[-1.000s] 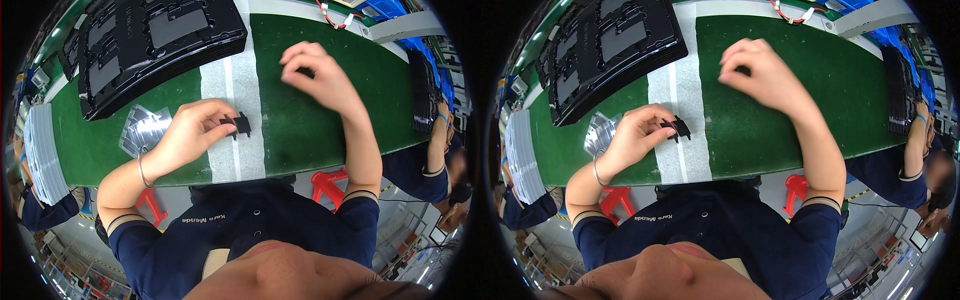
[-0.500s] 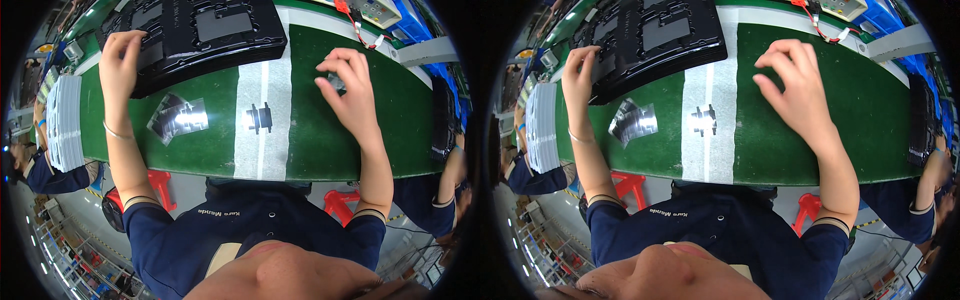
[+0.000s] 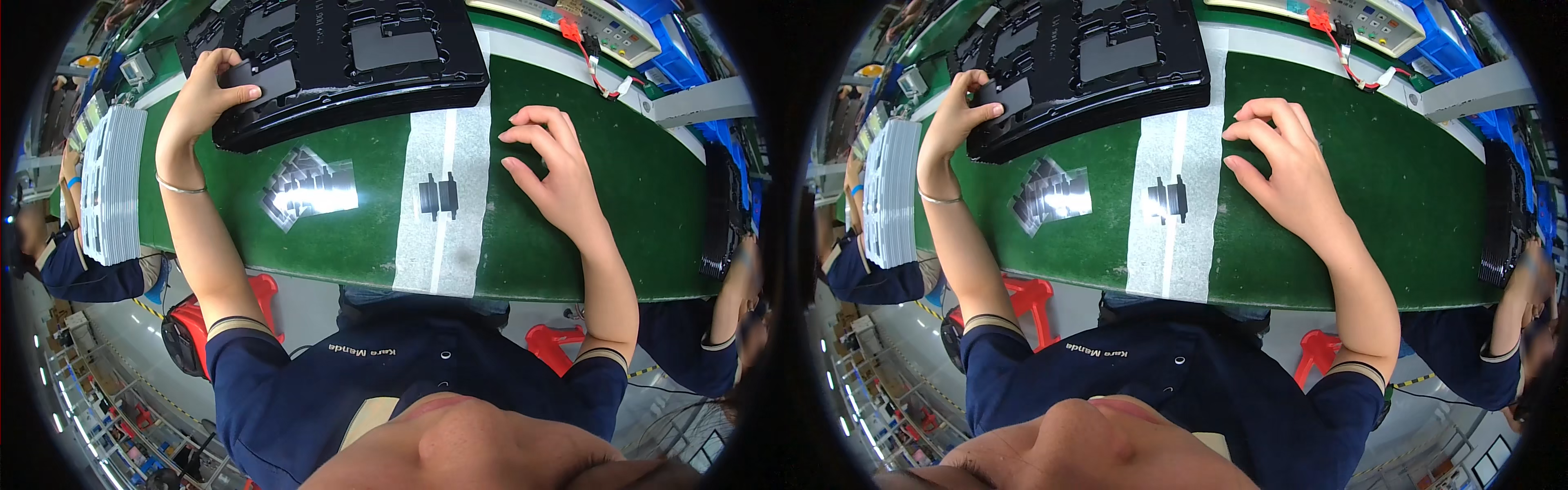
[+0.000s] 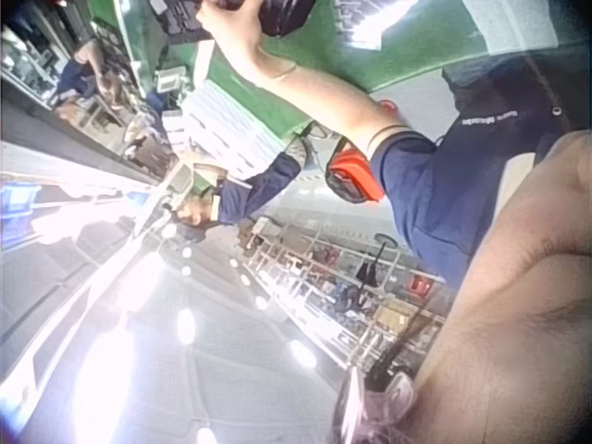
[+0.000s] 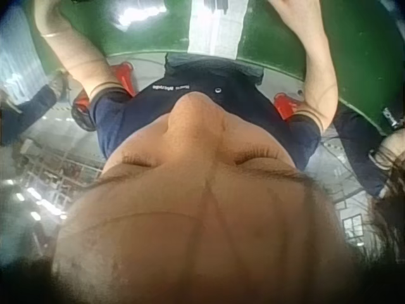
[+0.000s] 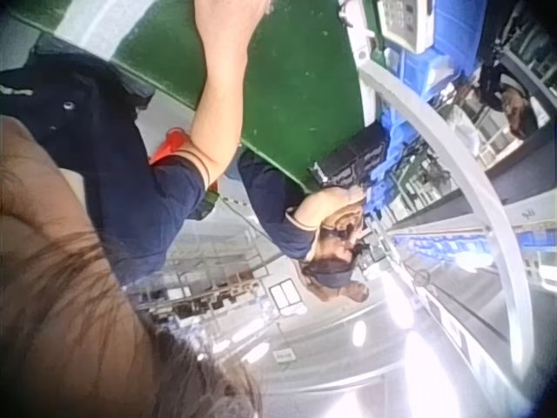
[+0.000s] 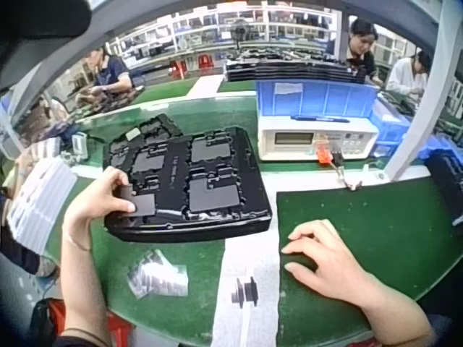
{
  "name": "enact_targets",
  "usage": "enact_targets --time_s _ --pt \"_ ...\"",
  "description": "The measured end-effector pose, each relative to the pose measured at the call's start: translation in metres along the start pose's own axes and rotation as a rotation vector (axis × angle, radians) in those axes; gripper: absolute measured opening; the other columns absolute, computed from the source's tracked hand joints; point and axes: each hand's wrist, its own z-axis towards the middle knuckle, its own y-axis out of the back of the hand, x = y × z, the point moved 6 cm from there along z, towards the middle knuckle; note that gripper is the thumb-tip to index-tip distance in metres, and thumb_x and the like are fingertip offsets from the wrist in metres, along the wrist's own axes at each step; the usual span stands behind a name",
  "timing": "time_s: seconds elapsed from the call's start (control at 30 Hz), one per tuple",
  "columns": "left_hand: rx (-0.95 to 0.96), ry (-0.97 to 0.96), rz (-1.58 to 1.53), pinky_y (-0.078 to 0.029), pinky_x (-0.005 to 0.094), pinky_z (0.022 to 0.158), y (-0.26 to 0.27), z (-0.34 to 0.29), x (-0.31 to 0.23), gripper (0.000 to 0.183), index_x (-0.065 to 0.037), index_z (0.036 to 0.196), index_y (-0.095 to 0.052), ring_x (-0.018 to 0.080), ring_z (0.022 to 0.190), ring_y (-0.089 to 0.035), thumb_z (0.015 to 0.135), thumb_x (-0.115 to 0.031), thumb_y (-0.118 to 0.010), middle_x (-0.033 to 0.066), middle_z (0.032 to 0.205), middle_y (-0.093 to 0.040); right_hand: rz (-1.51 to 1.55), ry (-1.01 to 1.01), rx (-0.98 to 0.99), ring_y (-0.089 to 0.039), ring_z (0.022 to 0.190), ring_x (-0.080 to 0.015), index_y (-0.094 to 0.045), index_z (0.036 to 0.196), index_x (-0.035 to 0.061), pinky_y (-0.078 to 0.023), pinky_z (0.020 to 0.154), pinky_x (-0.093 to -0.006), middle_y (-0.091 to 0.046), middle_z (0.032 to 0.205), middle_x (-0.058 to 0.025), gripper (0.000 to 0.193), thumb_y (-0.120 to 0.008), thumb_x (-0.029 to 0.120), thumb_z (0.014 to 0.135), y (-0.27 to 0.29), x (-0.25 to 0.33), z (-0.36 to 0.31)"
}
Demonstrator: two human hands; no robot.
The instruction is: The recorder is assembling small black electronic components on a workbench in an electronics factory.
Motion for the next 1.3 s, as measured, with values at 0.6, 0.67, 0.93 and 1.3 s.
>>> enact_targets --time_s 0.6,0.67,0.93,1.3 --pt "0.268 -0.193 -0.784 -0.046 0.0199 0.058 -0.113 -0.079 -0.158 0.012 0.001 0.090 -0.060 0.0057 0.072 -0.056 0.079 -0.004 -0.065 0.0030 0.078 -0.060 0.562 -0.182 0.323 -0.057 0.063 -0.0129 -0.061 0.091 0.0025 -0.044 0.057 -0.0267 -0.062 0.074 -0.0068 0.022 -0.069 0.017 0.077 -0.040 0.034 -0.004" --pt "0.338 -0.009 -1.105 -0.049 0.0219 0.061 -0.130 -0.083 -0.164 0.015 0.003 0.098 -0.056 0.0082 0.072 -0.058 0.085 -0.005 -0.059 0.0049 0.079 -0.060 0.655 -0.239 0.213 -0.055 0.056 -0.0110 -0.061 0.080 0.0015 -0.042 0.052 -0.0264 -0.061 0.066 -0.0068 0.017 -0.069 0.016 0.077 -0.043 0.029 -0.011" --pt "0.725 -0.001 -1.084 -0.055 0.0290 0.062 -0.150 -0.101 -0.166 0.029 0.006 0.094 -0.055 0.0211 0.069 -0.066 0.097 -0.017 -0.038 0.0147 0.079 -0.064 0.792 -0.330 0.276 -0.051 0.064 -0.0086 -0.059 0.082 0.0000 -0.041 0.060 -0.0227 -0.058 0.072 -0.0034 0.017 -0.064 0.017 0.082 -0.040 0.021 -0.016" --pt "0.855 0.028 -1.093 -0.054 0.0264 0.056 -0.158 -0.111 -0.175 0.029 0.004 0.085 -0.057 0.0168 0.063 -0.064 0.096 -0.016 -0.039 0.0117 0.075 -0.065 0.875 -0.429 0.409 -0.044 0.060 -0.0087 -0.058 0.075 0.0010 -0.034 0.054 -0.0248 -0.052 0.067 -0.0005 0.025 -0.053 0.021 0.090 -0.055 0.023 -0.010"
